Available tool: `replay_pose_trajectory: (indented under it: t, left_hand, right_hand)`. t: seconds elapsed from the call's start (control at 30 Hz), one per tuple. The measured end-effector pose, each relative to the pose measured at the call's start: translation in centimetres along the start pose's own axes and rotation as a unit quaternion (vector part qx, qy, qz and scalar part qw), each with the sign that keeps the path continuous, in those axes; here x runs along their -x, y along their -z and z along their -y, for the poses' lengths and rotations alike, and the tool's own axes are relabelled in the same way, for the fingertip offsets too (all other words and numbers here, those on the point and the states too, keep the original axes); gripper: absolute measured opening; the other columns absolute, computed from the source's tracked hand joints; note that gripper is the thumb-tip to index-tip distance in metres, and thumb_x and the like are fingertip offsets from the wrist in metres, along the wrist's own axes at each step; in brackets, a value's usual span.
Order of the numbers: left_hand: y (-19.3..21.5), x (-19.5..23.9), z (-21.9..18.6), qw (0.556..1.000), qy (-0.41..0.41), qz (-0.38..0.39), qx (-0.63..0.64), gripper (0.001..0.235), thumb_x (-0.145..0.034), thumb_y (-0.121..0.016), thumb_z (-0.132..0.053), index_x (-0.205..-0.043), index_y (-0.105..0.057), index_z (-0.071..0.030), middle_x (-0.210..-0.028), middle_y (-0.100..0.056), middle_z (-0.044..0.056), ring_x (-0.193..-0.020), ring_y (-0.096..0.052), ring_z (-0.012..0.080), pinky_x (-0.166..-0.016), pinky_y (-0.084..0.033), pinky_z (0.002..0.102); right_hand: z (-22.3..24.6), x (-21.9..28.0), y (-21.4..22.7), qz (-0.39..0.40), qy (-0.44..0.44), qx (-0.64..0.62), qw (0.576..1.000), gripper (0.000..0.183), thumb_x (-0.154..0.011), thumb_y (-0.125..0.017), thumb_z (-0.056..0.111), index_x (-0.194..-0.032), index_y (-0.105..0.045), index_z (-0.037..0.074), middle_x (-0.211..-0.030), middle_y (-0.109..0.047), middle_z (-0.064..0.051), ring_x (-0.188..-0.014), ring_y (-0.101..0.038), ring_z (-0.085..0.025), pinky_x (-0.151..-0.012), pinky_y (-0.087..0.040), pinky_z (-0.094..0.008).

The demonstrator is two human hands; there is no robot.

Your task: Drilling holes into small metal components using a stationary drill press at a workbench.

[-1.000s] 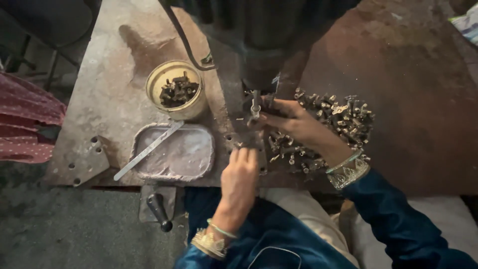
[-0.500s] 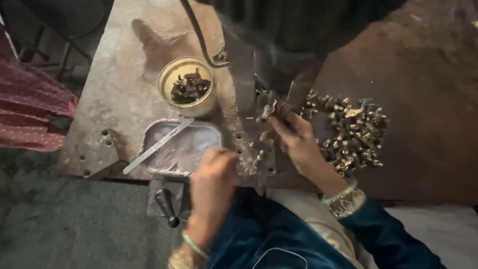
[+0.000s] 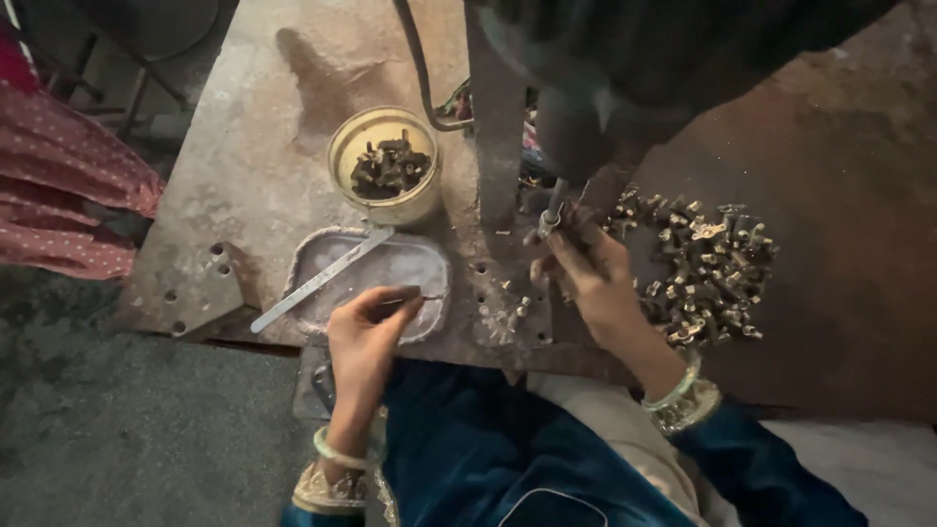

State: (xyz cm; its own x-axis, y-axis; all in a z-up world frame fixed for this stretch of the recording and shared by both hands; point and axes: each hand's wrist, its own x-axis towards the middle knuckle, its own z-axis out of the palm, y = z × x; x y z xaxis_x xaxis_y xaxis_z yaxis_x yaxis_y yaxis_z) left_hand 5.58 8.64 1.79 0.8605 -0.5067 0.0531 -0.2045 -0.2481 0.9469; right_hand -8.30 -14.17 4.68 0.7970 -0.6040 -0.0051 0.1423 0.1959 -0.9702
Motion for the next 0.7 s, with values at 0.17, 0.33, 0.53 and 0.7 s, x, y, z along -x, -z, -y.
replay_pose_trajectory:
  t: [0.17, 0.33, 0.53, 0.7]
  left_hand:
    - [-2.4, 3.5, 0.4, 0.969, 0.124, 0.035, 0.212, 0.02, -0.085, -0.077, -0.005, -0.104, -0.077, 0.001, -0.093, -0.081, 0.006, -0.085, -0.075, 0.0106, -0.077, -0.058, 0.024]
    - [-6.4, 7.4, -2.1, 0.996, -0.023, -0.017, 0.079, 0.015, -0.082, -0.078, -0.006, -0.096, -0.076, -0.001, -0.092, -0.078, 0.006, -0.077, -0.076, 0.0136, -0.069, -0.06, 0.025]
    - [-7.7, 7.0, -1.9, 0.993, -0.116, -0.022, -0.032, 0.016, -0.081, -0.078, -0.005, -0.097, -0.076, -0.005, -0.097, -0.073, 0.01, -0.08, -0.075, 0.0255, -0.069, -0.059, 0.032]
    - [-8.8, 6.2, -1.1, 0.99, -0.131, -0.002, -0.046, 0.02, -0.081, -0.078, -0.005, -0.1, -0.072, -0.005, -0.097, -0.07, 0.011, -0.082, -0.072, 0.028, -0.071, -0.058, 0.035]
  right_hand:
    - [0.1, -0.1, -0.1, -0.043, -0.016, -0.017, 0.999, 0.02, -0.103, -0.062, 0.008, -0.119, -0.066, -0.002, -0.109, -0.071, -0.01, -0.081, -0.069, -0.02, -0.073, -0.056, -0.034]
    - [1.0, 0.3, -0.5, -0.021, 0.02, 0.016, 0.999, 0.019, -0.102, -0.062, 0.008, -0.118, -0.066, -0.002, -0.107, -0.074, -0.011, -0.08, -0.07, -0.018, -0.071, -0.058, -0.033]
    - [0.0, 0.2, 0.0, -0.008, 0.037, 0.053, 0.998, 0.021, -0.105, -0.06, 0.011, -0.122, -0.066, -0.001, -0.105, -0.073, -0.01, -0.077, -0.069, -0.017, -0.064, -0.053, -0.03]
    - [-0.4, -0.3, 0.3, 0.011, 0.051, 0.031, 0.998, 0.024, -0.103, -0.061, 0.011, -0.124, -0.066, 0.0, -0.107, -0.073, -0.007, -0.08, -0.069, -0.014, -0.068, -0.056, -0.028]
